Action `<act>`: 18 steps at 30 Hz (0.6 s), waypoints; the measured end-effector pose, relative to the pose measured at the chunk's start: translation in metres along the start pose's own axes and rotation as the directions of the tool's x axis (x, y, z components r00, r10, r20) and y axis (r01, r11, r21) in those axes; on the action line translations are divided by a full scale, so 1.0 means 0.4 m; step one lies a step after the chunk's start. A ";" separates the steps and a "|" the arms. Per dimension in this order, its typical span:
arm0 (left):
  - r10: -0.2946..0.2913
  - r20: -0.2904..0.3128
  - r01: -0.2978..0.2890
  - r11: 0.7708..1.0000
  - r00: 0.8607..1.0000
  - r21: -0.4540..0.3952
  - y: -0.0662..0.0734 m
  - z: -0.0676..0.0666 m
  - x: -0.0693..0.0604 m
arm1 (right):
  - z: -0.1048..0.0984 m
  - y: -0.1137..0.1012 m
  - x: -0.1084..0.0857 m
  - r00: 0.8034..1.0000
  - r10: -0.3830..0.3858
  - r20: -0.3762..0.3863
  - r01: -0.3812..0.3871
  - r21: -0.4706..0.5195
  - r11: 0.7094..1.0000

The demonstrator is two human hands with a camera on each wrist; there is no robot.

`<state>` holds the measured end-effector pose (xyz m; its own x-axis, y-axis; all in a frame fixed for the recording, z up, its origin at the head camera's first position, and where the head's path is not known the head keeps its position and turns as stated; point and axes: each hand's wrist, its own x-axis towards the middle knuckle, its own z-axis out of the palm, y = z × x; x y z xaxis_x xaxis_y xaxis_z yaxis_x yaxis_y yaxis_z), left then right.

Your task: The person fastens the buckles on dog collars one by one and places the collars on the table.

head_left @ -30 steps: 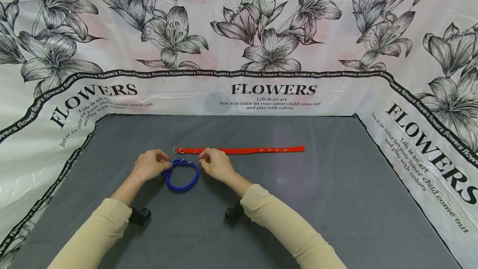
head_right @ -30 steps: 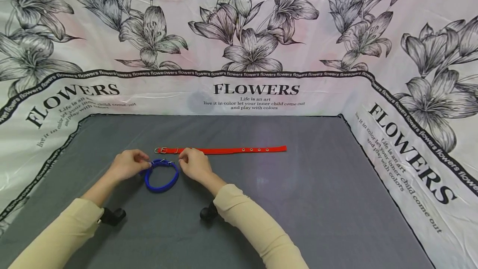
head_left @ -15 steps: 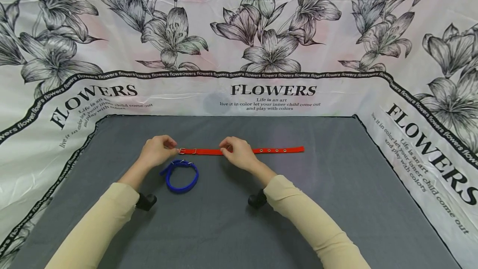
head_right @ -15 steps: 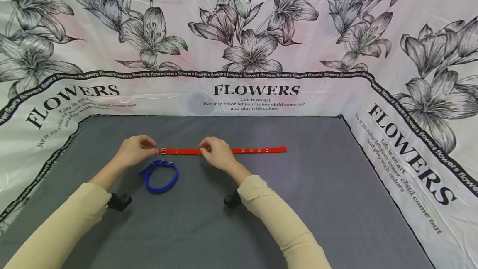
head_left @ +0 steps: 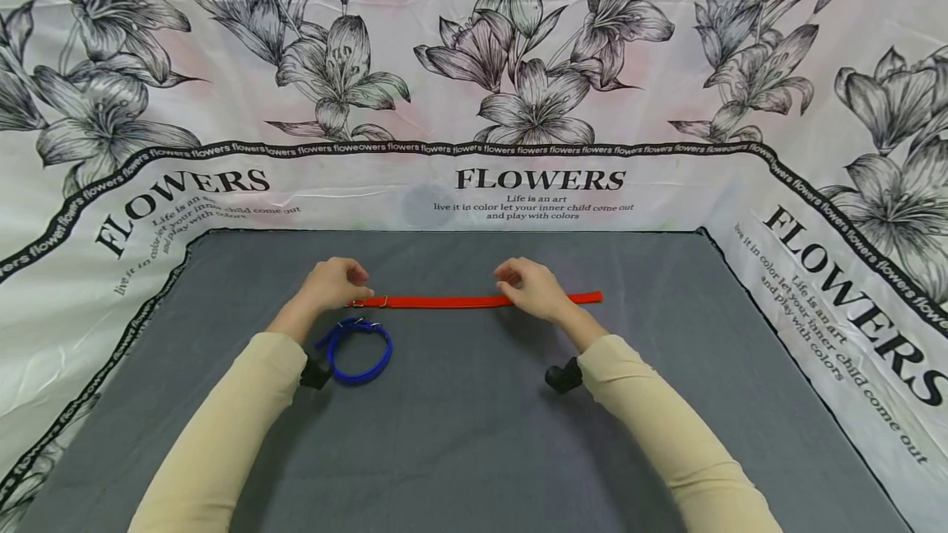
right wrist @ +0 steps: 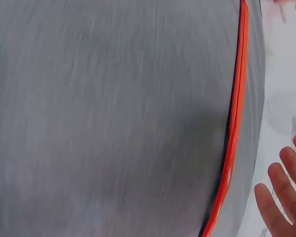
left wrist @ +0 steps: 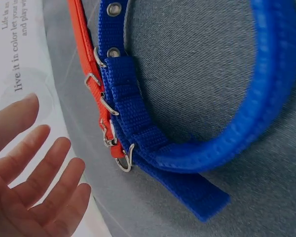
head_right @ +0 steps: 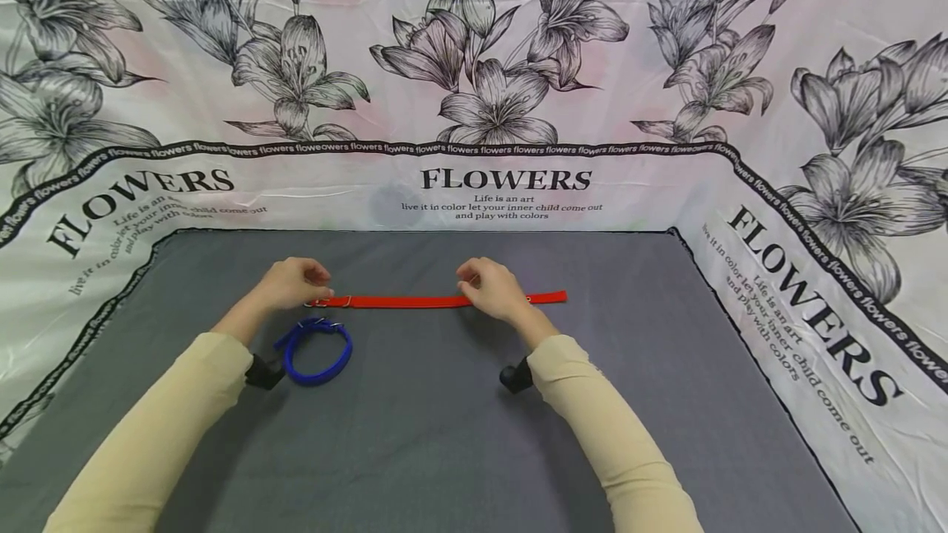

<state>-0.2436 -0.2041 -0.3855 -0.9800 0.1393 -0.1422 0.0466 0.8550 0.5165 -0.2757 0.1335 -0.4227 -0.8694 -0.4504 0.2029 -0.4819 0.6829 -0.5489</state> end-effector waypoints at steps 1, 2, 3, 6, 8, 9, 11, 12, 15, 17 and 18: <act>0.002 0.009 -0.002 1.000 1.000 0.009 0.000 0.001 0.004 | -0.009 0.011 -0.003 1.000 0.011 0.004 -0.011 -0.002 1.000; 0.005 0.020 -0.005 1.000 1.000 0.019 -0.001 0.002 0.008 | -0.017 0.022 -0.005 1.000 0.023 0.009 -0.023 -0.005 1.000; 0.005 0.031 -0.006 1.000 1.000 0.029 -0.001 0.002 0.013 | -0.024 0.033 -0.008 0.999 0.035 0.012 -0.035 -0.012 0.999; -0.013 0.062 0.010 0.998 0.998 0.062 -0.002 0.004 0.024 | -0.042 0.064 -0.015 0.998 0.058 0.026 -0.057 -0.050 0.997; -0.029 0.085 0.021 0.996 0.996 0.092 0.000 0.005 0.029 | -0.051 0.082 -0.021 0.998 0.059 0.037 -0.056 -0.081 0.995; -0.041 0.096 0.030 0.994 0.995 0.106 0.001 0.006 0.031 | -0.054 0.091 -0.025 0.997 0.062 0.043 -0.057 -0.099 0.993; -0.060 0.116 0.044 0.990 0.991 0.137 0.002 0.008 0.035 | -0.059 0.106 -0.034 0.996 0.063 0.056 -0.055 -0.133 0.990; -0.069 0.125 0.049 0.987 0.990 0.153 0.002 0.009 0.038 | -0.061 0.113 -0.039 0.996 0.068 0.066 -0.058 -0.154 0.986; -0.089 0.144 0.060 0.980 0.986 0.192 0.002 0.013 0.043 | -0.063 0.132 -0.052 0.993 0.075 0.086 -0.055 -0.213 0.976; -0.106 0.150 0.073 0.975 0.983 0.212 0.001 0.016 0.047 | -0.065 0.141 -0.057 0.993 0.072 0.098 -0.046 -0.245 0.969; -0.113 0.151 0.078 0.972 0.982 0.220 0.001 0.016 0.048 | -0.066 0.145 -0.059 0.992 0.066 0.104 -0.037 -0.259 0.965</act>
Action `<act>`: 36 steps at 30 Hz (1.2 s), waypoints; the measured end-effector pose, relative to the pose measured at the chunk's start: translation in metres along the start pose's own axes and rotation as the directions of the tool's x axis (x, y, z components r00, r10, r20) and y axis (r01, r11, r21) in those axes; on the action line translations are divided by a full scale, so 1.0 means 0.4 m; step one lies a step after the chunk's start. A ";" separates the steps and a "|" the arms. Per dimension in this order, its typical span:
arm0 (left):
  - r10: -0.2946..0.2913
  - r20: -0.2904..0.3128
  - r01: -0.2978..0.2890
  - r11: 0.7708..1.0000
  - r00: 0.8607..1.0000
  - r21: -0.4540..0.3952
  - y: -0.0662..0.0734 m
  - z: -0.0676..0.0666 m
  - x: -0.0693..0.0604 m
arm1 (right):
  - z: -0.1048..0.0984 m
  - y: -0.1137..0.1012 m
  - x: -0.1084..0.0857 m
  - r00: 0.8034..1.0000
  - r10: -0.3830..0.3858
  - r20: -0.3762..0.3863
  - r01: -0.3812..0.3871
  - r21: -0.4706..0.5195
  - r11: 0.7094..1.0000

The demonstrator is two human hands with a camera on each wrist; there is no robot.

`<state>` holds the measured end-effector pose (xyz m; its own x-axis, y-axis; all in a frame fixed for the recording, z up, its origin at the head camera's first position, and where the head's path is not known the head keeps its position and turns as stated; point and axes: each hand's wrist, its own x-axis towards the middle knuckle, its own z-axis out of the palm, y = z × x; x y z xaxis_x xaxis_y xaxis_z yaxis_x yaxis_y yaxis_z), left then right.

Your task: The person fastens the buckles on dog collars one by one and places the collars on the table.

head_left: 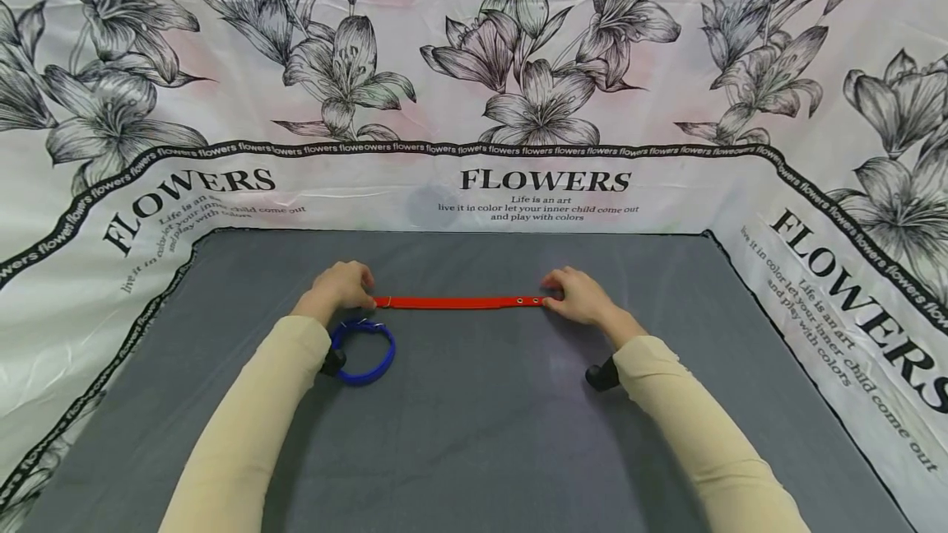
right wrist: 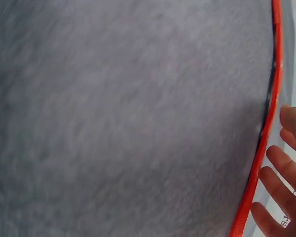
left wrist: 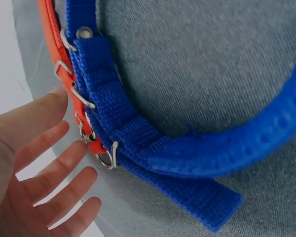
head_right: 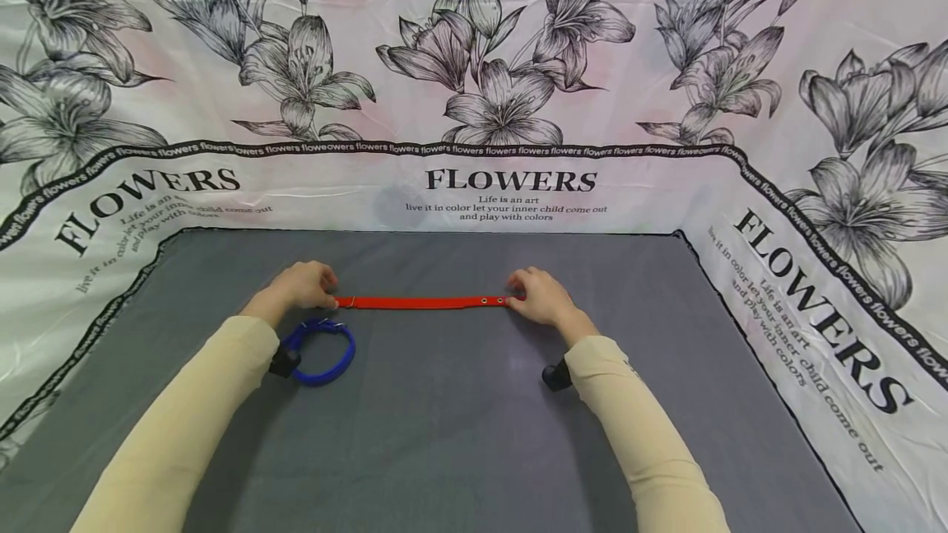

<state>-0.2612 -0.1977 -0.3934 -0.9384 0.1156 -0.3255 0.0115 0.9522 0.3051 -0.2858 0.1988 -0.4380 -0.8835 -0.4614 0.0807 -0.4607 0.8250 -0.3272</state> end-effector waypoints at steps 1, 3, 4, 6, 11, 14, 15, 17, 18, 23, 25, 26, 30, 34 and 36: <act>-0.005 0.004 0.005 1.000 1.000 0.007 0.000 0.000 0.001 | 0.000 0.004 -0.002 1.000 -0.005 0.005 0.005 -0.013 1.000; -0.011 0.009 0.011 1.000 1.000 0.015 0.000 0.001 0.005 | -0.003 0.009 -0.004 1.000 -0.001 0.013 0.001 -0.051 0.999; -0.013 0.009 0.013 1.000 1.000 0.019 0.000 0.001 0.006 | -0.005 0.010 -0.005 1.000 0.004 0.016 -0.002 -0.071 0.997; -0.011 0.011 0.011 1.000 1.000 0.027 0.000 0.000 0.008 | -0.008 0.013 -0.005 1.000 0.012 0.024 -0.010 -0.105 0.994; -0.002 0.011 0.002 0.998 1.000 0.062 -0.001 0.003 0.012 | -0.016 0.014 -0.002 0.999 0.036 0.035 -0.031 -0.144 0.989; -0.002 0.012 0.001 0.996 1.000 0.091 0.000 0.008 0.015 | -0.016 0.014 -0.002 0.997 0.047 0.054 -0.038 -0.151 0.988; 0.000 0.012 -0.001 0.995 1.000 0.103 0.000 0.010 0.016 | -0.016 0.013 -0.003 0.997 0.048 0.061 -0.038 -0.150 0.988; 0.006 0.011 -0.007 0.992 1.000 0.129 0.003 0.015 0.019 | -0.013 0.014 -0.005 0.996 0.050 0.072 -0.038 -0.151 0.988; 0.009 0.010 -0.010 0.990 1.000 0.140 0.004 0.017 0.021 | -0.013 0.015 -0.006 0.996 0.050 0.076 -0.038 -0.150 0.988; 0.030 0.007 -0.031 0.983 1.000 0.178 0.010 0.023 0.027 | -0.015 0.014 -0.014 0.997 0.036 0.067 -0.026 -0.148 0.989; 0.039 0.010 -0.040 0.981 0.999 0.189 0.009 0.025 0.028 | -0.017 0.014 -0.014 0.997 0.030 0.067 -0.020 -0.150 0.988; 0.039 0.015 -0.041 0.980 0.999 0.195 0.008 0.026 0.028 | -0.017 0.013 -0.014 0.997 0.028 0.068 -0.018 -0.150 0.988; 0.046 0.026 -0.051 0.976 0.999 0.210 0.005 0.025 0.030 | -0.019 0.015 -0.010 0.998 0.024 0.066 -0.015 -0.135 0.991; 0.047 0.027 -0.051 0.979 0.999 0.198 -0.001 0.013 0.028 | -0.023 0.014 -0.003 0.998 0.020 0.059 -0.014 -0.114 0.993; 0.056 0.025 -0.059 0.979 0.998 0.196 -0.005 0.006 0.025 | -0.026 0.013 0.001 0.998 0.020 0.053 -0.014 -0.111 0.994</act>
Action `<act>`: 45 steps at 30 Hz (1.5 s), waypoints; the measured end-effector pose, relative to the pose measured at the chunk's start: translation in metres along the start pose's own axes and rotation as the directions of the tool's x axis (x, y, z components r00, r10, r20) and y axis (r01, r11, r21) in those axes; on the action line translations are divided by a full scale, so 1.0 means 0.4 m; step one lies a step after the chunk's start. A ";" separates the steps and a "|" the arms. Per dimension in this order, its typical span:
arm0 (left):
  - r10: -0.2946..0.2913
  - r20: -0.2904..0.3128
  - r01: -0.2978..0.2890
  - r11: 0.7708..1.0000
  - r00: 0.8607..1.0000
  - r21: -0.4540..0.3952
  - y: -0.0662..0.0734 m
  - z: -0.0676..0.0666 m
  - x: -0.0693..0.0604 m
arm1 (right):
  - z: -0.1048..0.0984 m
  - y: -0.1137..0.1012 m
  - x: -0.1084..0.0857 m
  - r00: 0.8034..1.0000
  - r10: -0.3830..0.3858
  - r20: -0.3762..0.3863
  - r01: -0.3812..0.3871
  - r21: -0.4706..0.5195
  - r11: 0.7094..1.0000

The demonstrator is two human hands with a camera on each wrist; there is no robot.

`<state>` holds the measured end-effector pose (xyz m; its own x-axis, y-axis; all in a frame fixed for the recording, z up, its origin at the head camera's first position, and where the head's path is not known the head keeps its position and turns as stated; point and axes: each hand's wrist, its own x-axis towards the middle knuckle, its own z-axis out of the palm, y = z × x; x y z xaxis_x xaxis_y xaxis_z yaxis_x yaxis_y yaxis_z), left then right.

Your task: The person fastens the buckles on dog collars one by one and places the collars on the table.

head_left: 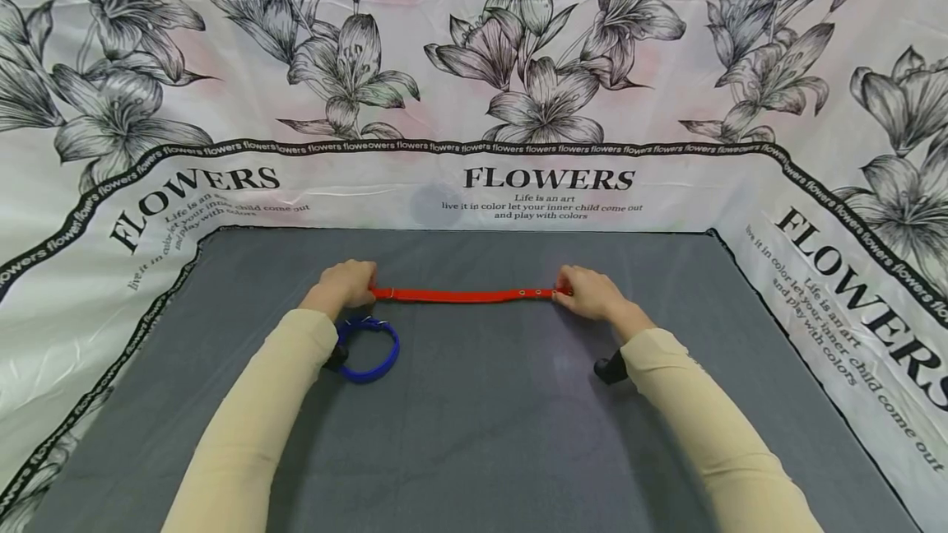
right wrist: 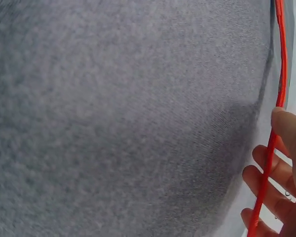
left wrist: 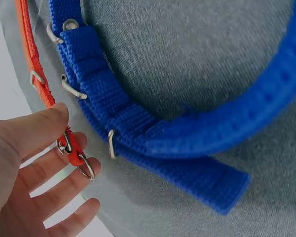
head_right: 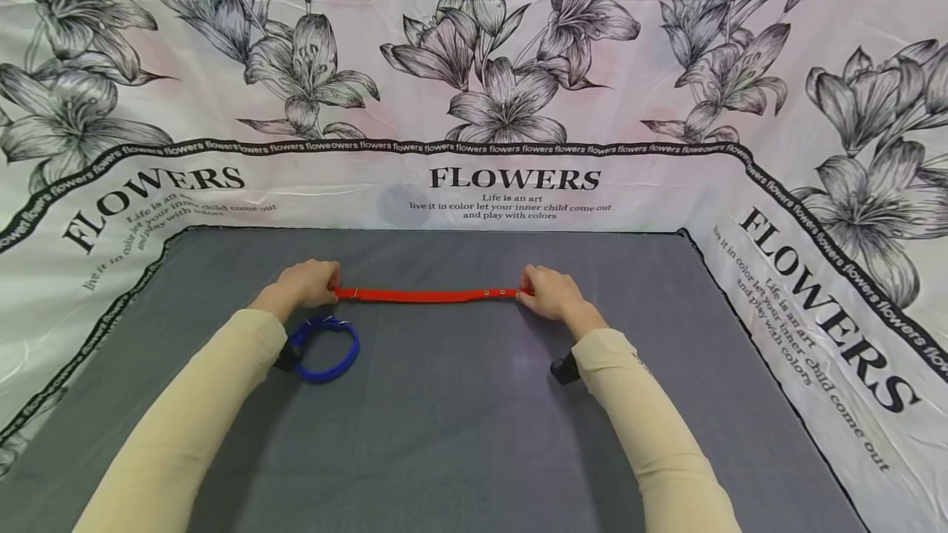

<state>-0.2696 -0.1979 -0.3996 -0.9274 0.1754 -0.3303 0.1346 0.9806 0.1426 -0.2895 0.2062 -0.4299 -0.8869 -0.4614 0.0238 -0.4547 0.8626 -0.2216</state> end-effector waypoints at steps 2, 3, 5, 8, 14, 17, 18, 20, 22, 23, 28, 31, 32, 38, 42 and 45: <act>0.014 -0.009 -0.014 1.000 1.000 -0.002 -0.006 -0.002 -0.004 | -0.002 0.000 0.000 1.000 -0.006 -0.011 0.006 0.003 1.000; 0.021 -0.015 -0.021 1.000 1.000 -0.001 -0.009 -0.003 -0.007 | -0.004 0.000 0.000 1.000 -0.010 -0.019 0.011 0.007 1.000; 0.036 -0.029 -0.036 0.999 0.999 -0.006 -0.016 -0.003 -0.015 | -0.005 0.001 -0.001 0.999 -0.025 -0.045 0.026 0.012 1.000; 0.055 -0.051 -0.057 0.998 0.997 -0.026 -0.024 -0.003 -0.027 | -0.007 0.002 -0.005 0.995 -0.051 -0.089 0.053 0.020 0.998; 0.095 -0.099 -0.101 0.993 0.991 -0.058 -0.030 -0.004 -0.042 | -0.011 0.008 -0.012 0.984 -0.086 -0.158 0.088 0.008 0.996; 0.098 -0.138 -0.107 0.993 0.986 -0.056 -0.033 -0.003 -0.046 | -0.016 0.011 -0.017 0.979 -0.089 -0.183 0.088 -0.011 0.996; 0.100 -0.153 -0.110 0.992 0.983 -0.055 -0.035 -0.003 -0.048 | -0.018 0.012 -0.019 0.978 -0.087 -0.191 0.085 -0.017 0.996; 0.097 -0.186 -0.110 0.992 0.978 -0.060 -0.039 -0.001 -0.050 | -0.024 0.012 -0.022 0.977 -0.073 -0.201 0.071 -0.019 0.997; 0.089 -0.220 -0.108 0.991 0.972 -0.076 -0.045 0.002 -0.051 | -0.032 0.013 -0.026 0.976 -0.059 -0.208 0.056 -0.018 0.998; 0.085 -0.236 -0.107 0.991 0.968 -0.085 -0.048 0.004 -0.052 | -0.036 0.014 -0.028 0.977 -0.048 -0.209 0.045 -0.017 0.999; 0.053 -0.309 -0.104 0.983 0.950 -0.150 -0.060 0.014 -0.054 | -0.058 0.021 -0.035 0.977 0.027 -0.213 -0.028 0.000 1.000; 0.028 -0.344 -0.103 0.974 0.938 -0.202 -0.065 0.018 -0.060 | -0.066 0.024 -0.037 0.975 0.076 -0.211 -0.074 0.020 0.997; 0.019 -0.361 -0.105 0.970 0.932 -0.220 -0.067 0.019 -0.063 | -0.068 0.026 -0.038 0.974 0.088 -0.211 -0.084 0.029 0.996; -0.051 -0.456 -0.136 0.919 0.889 -0.369 -0.075 0.023 -0.078 | -0.078 0.025 -0.044 0.976 0.106 -0.188 -0.073 0.173 0.982; -0.083 -0.477 -0.174 0.865 0.875 -0.470 -0.073 0.023 -0.081 | -0.091 0.018 -0.052 0.982 0.141 -0.122 -0.095 0.327 0.940; -0.115 -0.485 -0.190 0.823 0.867 -0.535 -0.069 0.021 -0.086 | -0.104 0.013 -0.058 0.983 0.180 -0.030 -0.144 0.477 0.867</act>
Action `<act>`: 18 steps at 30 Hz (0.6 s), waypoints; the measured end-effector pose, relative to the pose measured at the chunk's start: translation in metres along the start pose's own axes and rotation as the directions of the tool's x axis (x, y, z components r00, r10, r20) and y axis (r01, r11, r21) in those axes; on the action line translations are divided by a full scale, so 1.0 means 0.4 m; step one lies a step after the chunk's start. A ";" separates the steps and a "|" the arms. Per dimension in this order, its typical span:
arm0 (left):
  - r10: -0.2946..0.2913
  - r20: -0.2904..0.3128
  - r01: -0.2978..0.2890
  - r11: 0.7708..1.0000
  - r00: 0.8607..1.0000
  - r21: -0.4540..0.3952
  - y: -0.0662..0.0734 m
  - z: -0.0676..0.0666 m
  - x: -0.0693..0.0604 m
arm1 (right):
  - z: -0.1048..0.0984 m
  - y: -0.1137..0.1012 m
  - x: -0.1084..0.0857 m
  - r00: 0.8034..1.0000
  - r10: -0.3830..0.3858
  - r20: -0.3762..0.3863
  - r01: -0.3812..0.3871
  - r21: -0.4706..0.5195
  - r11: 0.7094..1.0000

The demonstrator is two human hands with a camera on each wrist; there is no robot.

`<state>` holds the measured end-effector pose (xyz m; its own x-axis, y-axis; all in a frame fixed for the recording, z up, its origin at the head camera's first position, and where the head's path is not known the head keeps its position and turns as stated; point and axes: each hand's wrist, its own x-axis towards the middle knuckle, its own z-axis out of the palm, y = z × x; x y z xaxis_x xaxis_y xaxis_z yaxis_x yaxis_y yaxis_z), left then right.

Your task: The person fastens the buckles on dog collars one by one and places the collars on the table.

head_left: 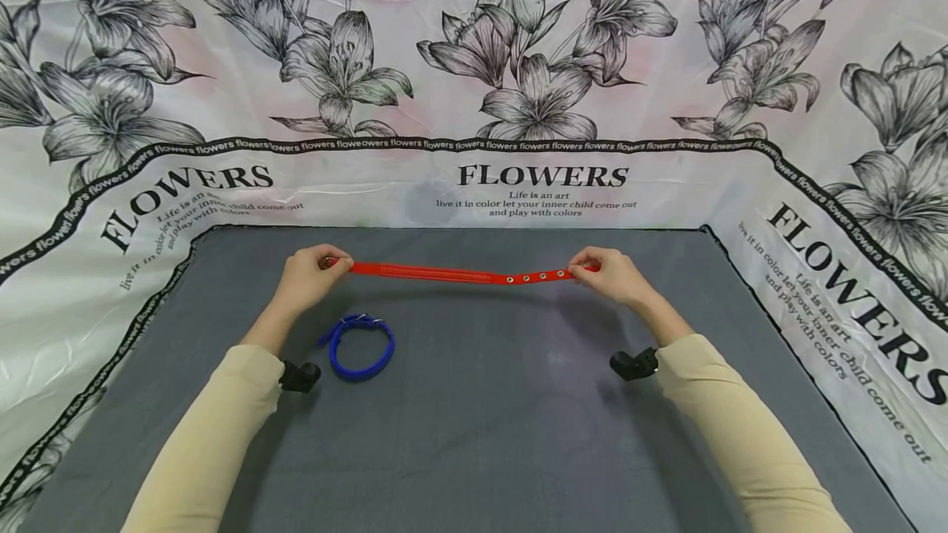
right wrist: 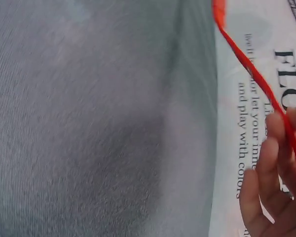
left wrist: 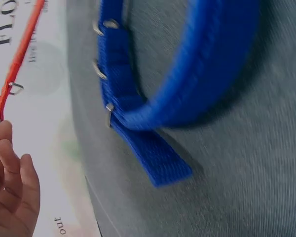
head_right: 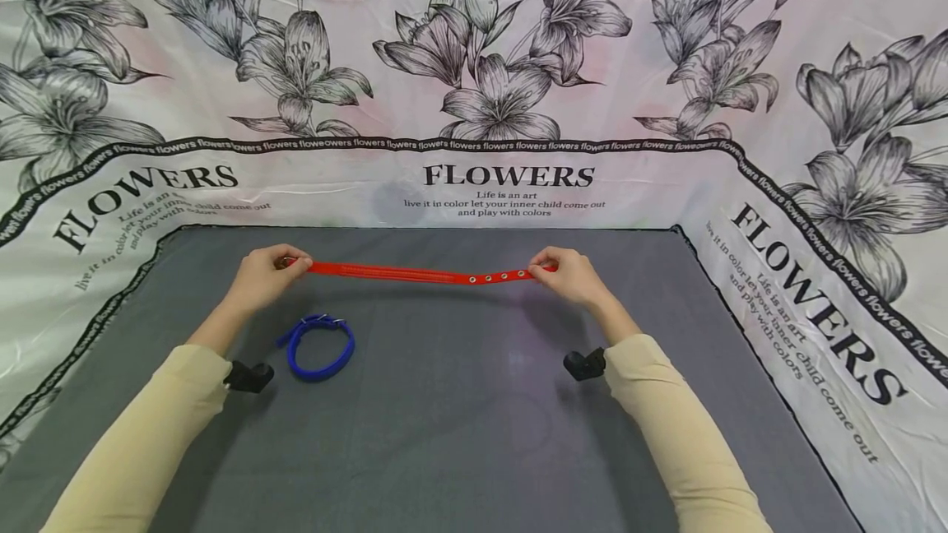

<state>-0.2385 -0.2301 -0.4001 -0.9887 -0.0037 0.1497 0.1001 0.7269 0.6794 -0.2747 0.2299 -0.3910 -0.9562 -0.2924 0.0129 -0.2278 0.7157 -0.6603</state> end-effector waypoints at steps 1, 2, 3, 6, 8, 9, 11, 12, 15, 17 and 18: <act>-0.008 -0.009 0.008 1.000 1.000 -0.026 0.002 -0.001 -0.002 | -0.003 -0.004 -0.001 0.999 0.029 0.026 -0.031 0.069 0.997; -0.017 -0.016 0.016 0.999 1.000 -0.051 0.003 -0.003 -0.005 | -0.005 -0.006 -0.002 0.997 0.056 0.049 -0.062 0.132 0.989; -0.027 -0.022 0.025 0.997 0.999 -0.079 0.005 -0.003 -0.007 | -0.007 -0.008 -0.003 0.995 0.075 0.067 -0.087 0.194 0.977; -0.055 -0.014 0.052 0.985 0.998 -0.162 0.011 -0.003 -0.015 | -0.008 -0.014 -0.005 0.989 0.115 0.091 -0.140 0.351 0.926; -0.068 -0.005 0.065 0.974 0.998 -0.216 0.017 -0.001 -0.019 | -0.005 -0.016 -0.006 0.991 0.111 0.079 -0.134 0.395 0.909; -0.072 0.000 0.070 0.968 0.997 -0.242 0.020 0.001 -0.019 | -0.002 -0.019 -0.007 0.992 0.107 0.070 -0.126 0.420 0.899; -0.079 0.010 0.078 0.954 0.997 -0.288 0.028 0.002 -0.021 | 0.005 -0.022 -0.007 0.995 0.092 0.042 -0.101 0.437 0.894; -0.079 0.013 0.079 0.947 0.997 -0.312 0.031 0.003 -0.022 | 0.008 -0.026 -0.007 0.996 0.083 0.024 -0.085 0.441 0.894; -0.075 0.028 0.080 0.923 0.997 -0.377 0.041 0.005 -0.023 | 0.018 -0.039 -0.007 0.998 0.052 -0.037 -0.031 0.430 0.902; -0.070 0.044 0.082 0.903 0.997 -0.421 0.048 0.006 -0.023 | 0.024 -0.047 -0.005 0.997 0.034 -0.076 0.002 0.422 0.907; -0.067 0.050 0.082 0.896 0.997 -0.437 0.051 0.007 -0.023 | 0.027 -0.052 -0.004 0.995 0.026 -0.092 0.016 0.421 0.907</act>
<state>-0.2278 -0.2134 -0.3896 -0.9975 -0.0182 0.0681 0.0574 0.3504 0.9348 -0.2663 0.2087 -0.3853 -0.9746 -0.2143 0.0653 -0.1442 0.3771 -0.9149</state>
